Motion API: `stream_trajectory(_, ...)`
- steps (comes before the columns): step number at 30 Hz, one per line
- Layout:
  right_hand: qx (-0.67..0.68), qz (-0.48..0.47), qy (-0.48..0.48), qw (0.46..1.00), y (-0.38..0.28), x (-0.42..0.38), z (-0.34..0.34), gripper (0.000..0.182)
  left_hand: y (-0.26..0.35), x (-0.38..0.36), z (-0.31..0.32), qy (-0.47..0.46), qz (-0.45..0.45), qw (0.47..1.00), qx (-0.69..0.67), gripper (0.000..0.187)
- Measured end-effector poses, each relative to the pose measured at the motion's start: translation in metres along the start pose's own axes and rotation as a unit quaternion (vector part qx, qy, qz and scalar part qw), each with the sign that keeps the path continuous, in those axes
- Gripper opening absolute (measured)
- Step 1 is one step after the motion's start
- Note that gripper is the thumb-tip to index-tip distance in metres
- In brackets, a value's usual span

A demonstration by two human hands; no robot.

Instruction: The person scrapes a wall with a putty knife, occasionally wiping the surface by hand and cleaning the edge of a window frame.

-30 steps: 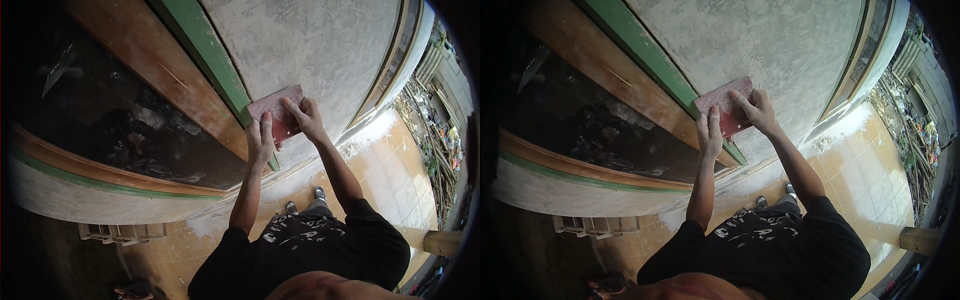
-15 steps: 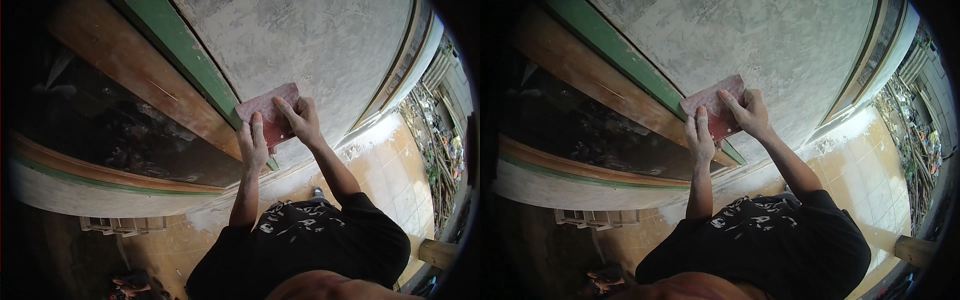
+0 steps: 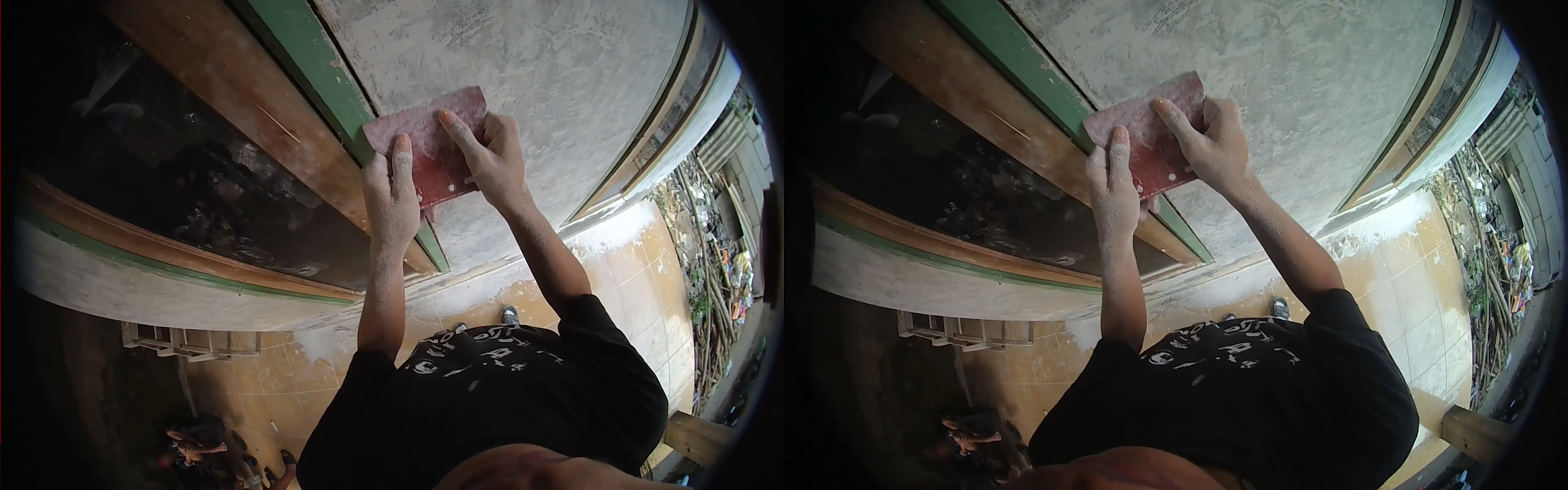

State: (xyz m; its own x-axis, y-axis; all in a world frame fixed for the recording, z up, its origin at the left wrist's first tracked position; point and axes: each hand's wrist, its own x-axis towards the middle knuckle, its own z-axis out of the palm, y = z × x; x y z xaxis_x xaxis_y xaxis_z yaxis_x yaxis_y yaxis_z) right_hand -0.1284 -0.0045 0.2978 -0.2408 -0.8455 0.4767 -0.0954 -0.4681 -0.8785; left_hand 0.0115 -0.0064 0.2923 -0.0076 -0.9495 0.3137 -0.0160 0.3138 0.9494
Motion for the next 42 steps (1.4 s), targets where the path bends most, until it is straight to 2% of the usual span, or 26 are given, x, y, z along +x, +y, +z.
stream_trajectory(3,0.008,0.007,0.016,1.0,-0.018,0.01,0.002,0.046,0.038,0.006,-0.004,-0.033,-0.011,0.998,0.046,0.039)
stream_trajectory(7,-0.003,-0.02,0.001,1.0,-0.01,0.009,0.0,0.045,0.018,0.006,-0.001,-0.014,0.037,0.999,0.028,0.042)
stream_trajectory(12,0.009,-0.033,0.019,0.999,-0.036,0.027,0.004,0.046,0.047,0.021,-0.003,-0.022,0.069,0.997,-0.004,0.044)
stream_trajectory(14,0.03,-0.021,0.02,0.999,-0.036,0.025,0.005,0.046,0.059,0.018,-0.003,-0.038,-0.004,0.999,-0.001,0.044)
stream_trajectory(17,-0.04,-0.035,0.004,0.999,-0.016,0.019,-0.003,0.044,0.033,0.02,-0.002,-0.034,0.049,0.998,0.004,0.042)
stream_trajectory(20,0.006,-0.025,0.003,1.0,-0.039,0.029,0.001,0.043,0.04,0.029,-0.002,-0.027,0.099,0.995,0.008,0.041)
stream_trajectory(22,0.025,-0.019,0.002,0.999,-0.054,0.031,0.003,0.043,0.062,0.028,-0.001,-0.027,0.044,0.999,0.009,0.041)
stream_trajectory(24,0.046,-0.013,0.003,0.999,-0.054,0.029,0.002,0.043,0.06,0.025,0.002,-0.027,0.043,0.999,-0.003,0.043)
stream_trajectory(28,-0.047,-0.037,0.005,0.998,-0.038,0.025,-0.001,0.043,0.049,0.022,0.001,-0.023,0.064,0.998,0.007,0.043)
stream_trajectory(31,0.057,-0.023,-0.019,0.998,-0.059,0.035,0.003,0.044,0.063,0.032,-0.002,-0.021,0.085,0.996,0.014,0.043)
stream_trajectory(35,0.002,-0.023,-0.002,1.0,-0.048,0.033,0.002,0.043,0.062,0.024,0.002,-0.022,0.078,0.997,-0.008,0.042)
stream_trajectory(37,0.005,-0.03,-0.011,0.999,-0.041,0.028,-0.001,0.043,0.052,0.022,0.0,-0.021,0.037,0.999,0.016,0.043)
stream_trajectory(40,0.008,-0.012,-0.022,1.0,-0.05,0.034,-0.001,0.042,0.06,0.027,0.001,-0.011,0.081,0.997,-0.011,0.043)
stream_trajectory(42,0.051,-0.014,-0.032,0.998,-0.059,0.04,0.001,0.041,0.072,0.026,0.002,-0.014,0.056,0.998,-0.018,0.043)
